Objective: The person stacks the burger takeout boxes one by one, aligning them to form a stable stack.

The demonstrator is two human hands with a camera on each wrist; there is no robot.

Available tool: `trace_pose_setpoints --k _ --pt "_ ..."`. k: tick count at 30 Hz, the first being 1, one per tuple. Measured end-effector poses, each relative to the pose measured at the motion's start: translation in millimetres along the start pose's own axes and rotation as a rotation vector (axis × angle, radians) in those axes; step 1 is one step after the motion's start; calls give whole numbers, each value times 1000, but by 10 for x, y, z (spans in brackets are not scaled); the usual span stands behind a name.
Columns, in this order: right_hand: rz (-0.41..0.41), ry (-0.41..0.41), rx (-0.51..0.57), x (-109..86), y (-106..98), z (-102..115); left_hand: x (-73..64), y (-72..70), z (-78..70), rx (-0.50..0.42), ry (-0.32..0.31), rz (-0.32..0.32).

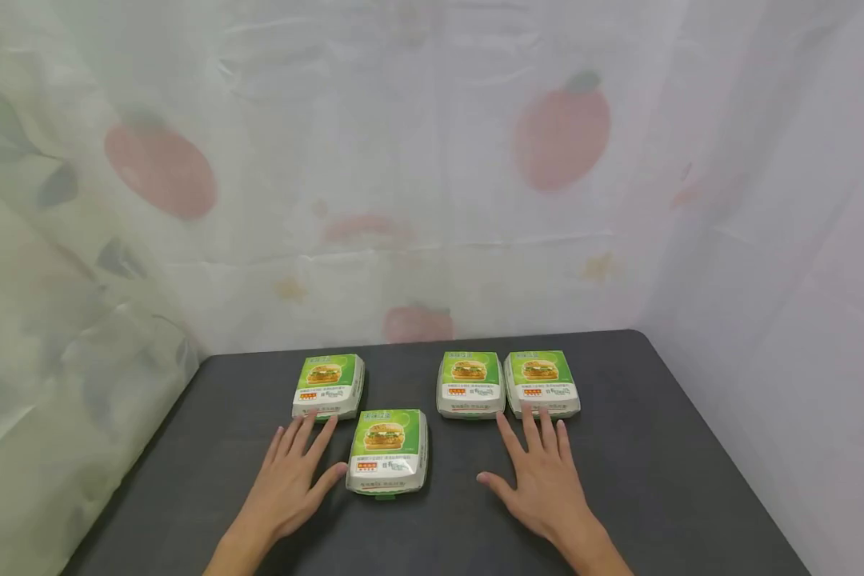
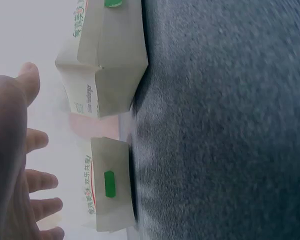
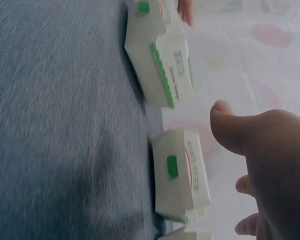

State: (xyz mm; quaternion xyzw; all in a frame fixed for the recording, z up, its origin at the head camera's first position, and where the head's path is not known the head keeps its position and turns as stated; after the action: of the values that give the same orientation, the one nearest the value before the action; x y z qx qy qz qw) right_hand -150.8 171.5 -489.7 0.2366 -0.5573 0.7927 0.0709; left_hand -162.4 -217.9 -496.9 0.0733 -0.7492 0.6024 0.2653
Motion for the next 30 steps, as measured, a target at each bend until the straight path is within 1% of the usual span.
trace_pose_setpoints --k 4,9,13,16,19,23,30 --pt "-20 -23 25 15 43 101 5 -11 -19 -37 20 -32" --pt "-8 -41 51 45 83 189 22 -13 -47 -83 39 -74" --pt "14 -37 102 91 99 255 45 1 -70 -122 30 -84" --pt "45 -19 154 121 106 316 58 5 -90 -161 7 -83" --pt "96 20 213 149 123 378 64 1 -115 -206 -32 -65" --pt "143 60 297 203 162 450 73 0 -149 -286 -109 -13" --pt "135 82 459 299 246 554 86 33 -167 -476 -244 109"
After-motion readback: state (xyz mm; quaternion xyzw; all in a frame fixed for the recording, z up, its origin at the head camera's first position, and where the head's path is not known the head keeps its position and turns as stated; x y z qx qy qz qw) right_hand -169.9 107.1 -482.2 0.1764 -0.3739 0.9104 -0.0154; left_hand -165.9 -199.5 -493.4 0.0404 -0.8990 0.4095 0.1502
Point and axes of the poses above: each hand's wrist, its own x-axis towards the middle knuckle, its own y-axis out of the palm, z = x × y, the point moved 1 cm from there along x, towards the middle knuckle, and after that the axes turned 13 degrees about -z, right-handed, at the moved point
